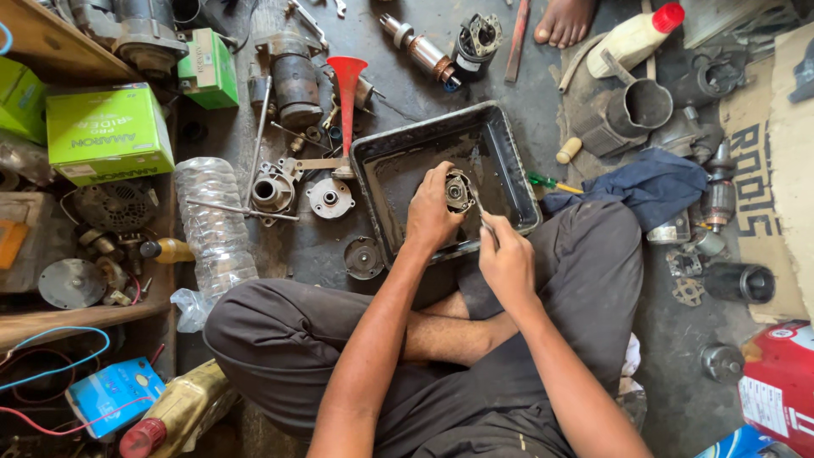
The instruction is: The person sits on the floor and cleans a cylindrical mechanical part using a white cloth and a small metal tool. They wipe the part, scrape it with the tool, and then apply a liquid from a bottle to the part.
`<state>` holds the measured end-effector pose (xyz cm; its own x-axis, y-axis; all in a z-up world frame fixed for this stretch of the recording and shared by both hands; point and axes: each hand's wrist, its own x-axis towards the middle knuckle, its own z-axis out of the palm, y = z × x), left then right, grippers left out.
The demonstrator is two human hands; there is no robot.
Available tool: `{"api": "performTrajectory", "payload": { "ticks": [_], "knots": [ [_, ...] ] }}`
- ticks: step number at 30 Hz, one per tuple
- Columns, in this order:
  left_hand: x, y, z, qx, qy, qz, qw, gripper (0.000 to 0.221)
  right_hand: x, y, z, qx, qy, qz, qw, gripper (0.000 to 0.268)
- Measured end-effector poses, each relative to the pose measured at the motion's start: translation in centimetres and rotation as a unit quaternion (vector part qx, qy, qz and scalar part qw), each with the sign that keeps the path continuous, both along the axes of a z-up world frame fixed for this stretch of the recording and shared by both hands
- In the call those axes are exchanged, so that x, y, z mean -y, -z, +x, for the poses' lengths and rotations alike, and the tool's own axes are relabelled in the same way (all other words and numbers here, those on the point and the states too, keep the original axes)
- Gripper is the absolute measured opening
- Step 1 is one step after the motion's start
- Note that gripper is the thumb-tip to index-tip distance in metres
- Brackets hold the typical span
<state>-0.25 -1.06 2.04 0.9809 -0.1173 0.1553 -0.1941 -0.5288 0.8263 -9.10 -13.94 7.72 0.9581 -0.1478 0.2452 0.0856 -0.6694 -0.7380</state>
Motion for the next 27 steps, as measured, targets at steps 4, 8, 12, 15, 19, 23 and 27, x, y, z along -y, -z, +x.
{"api": "performTrajectory", "payload": {
  "ticks": [4,8,12,15,19,23,27],
  "knots": [
    [-0.2,0.5,-0.4,-0.010,-0.002,-0.016,1.000,0.073,-0.1,1.5,0.4,0.038,-0.036,0.008,0.999,0.021],
    [-0.1,-0.1,0.2,-0.037,-0.026,-0.021,0.999,0.073,0.2,1.0,-0.4,-0.022,-0.004,-0.016,1.000,0.019],
    [0.0,0.0,0.2,-0.006,-0.003,-0.008,1.000,0.077,0.0,1.1,-0.3,0.007,-0.006,-0.003,1.000,0.019],
    [-0.1,0.4,0.1,-0.001,0.007,-0.004,1.000,0.074,0.0,1.7,0.4,0.016,0.001,0.016,1.000,0.020],
    [0.1,0.3,0.1,-0.019,-0.003,-0.019,1.000,0.072,-0.1,2.0,0.5,0.023,-0.007,-0.010,1.000,0.021],
    [-0.1,0.6,0.4,0.006,-0.015,-0.006,1.000,0.076,-0.7,2.1,0.0,-0.009,0.018,-0.004,1.000,0.021],
    [0.4,1.4,0.0,0.003,-0.002,-0.017,1.000,0.075,-0.1,2.1,-0.8,0.025,0.017,-0.028,0.999,0.019]
  ]
}}
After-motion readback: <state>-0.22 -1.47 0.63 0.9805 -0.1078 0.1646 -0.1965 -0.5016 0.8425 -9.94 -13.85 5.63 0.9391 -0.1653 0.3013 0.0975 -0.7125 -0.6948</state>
